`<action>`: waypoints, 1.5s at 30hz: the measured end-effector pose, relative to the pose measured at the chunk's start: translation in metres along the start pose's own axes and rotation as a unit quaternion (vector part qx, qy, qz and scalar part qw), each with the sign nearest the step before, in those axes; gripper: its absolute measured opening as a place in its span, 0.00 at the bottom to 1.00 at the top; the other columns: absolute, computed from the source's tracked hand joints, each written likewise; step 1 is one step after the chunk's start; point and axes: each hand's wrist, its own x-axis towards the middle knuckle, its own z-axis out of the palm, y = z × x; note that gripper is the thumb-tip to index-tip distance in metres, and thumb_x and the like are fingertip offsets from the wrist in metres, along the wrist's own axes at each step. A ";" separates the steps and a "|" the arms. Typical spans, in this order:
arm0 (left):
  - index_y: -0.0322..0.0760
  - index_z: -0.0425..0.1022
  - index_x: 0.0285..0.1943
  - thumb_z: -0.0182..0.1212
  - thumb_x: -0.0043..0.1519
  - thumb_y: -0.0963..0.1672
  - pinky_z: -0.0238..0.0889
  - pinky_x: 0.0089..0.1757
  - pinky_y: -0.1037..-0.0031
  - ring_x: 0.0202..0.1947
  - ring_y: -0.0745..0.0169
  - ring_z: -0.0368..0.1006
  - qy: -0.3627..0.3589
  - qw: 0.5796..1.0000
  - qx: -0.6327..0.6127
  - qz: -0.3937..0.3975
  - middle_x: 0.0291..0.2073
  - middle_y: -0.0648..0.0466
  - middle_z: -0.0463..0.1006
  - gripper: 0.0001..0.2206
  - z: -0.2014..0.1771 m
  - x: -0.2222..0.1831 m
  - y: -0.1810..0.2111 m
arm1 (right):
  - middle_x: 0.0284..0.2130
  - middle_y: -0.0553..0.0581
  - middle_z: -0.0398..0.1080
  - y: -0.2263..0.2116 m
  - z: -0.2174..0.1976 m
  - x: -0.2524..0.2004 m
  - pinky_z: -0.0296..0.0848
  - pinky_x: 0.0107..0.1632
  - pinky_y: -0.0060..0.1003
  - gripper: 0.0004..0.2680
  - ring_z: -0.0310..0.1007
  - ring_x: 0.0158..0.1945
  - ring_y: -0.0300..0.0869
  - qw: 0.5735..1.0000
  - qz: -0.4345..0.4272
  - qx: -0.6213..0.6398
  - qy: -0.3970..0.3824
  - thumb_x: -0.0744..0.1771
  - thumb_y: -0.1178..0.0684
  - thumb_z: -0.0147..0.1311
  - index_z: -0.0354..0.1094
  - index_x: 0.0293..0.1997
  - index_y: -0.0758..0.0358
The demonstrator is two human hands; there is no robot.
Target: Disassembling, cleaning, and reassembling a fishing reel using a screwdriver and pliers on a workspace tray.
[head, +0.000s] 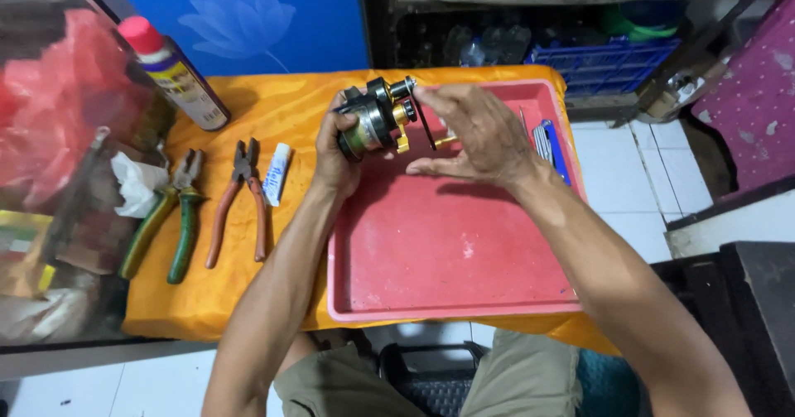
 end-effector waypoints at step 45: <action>0.36 0.64 0.62 0.61 0.60 0.49 0.80 0.31 0.67 0.33 0.57 0.75 -0.090 0.982 0.166 -0.010 0.37 0.48 0.71 0.24 0.006 -0.010 0.007 | 0.48 0.63 0.65 0.008 0.016 -0.008 0.73 0.46 0.58 0.27 0.71 0.51 0.63 0.969 0.153 0.178 -0.077 0.67 0.38 0.60 0.59 0.72 0.59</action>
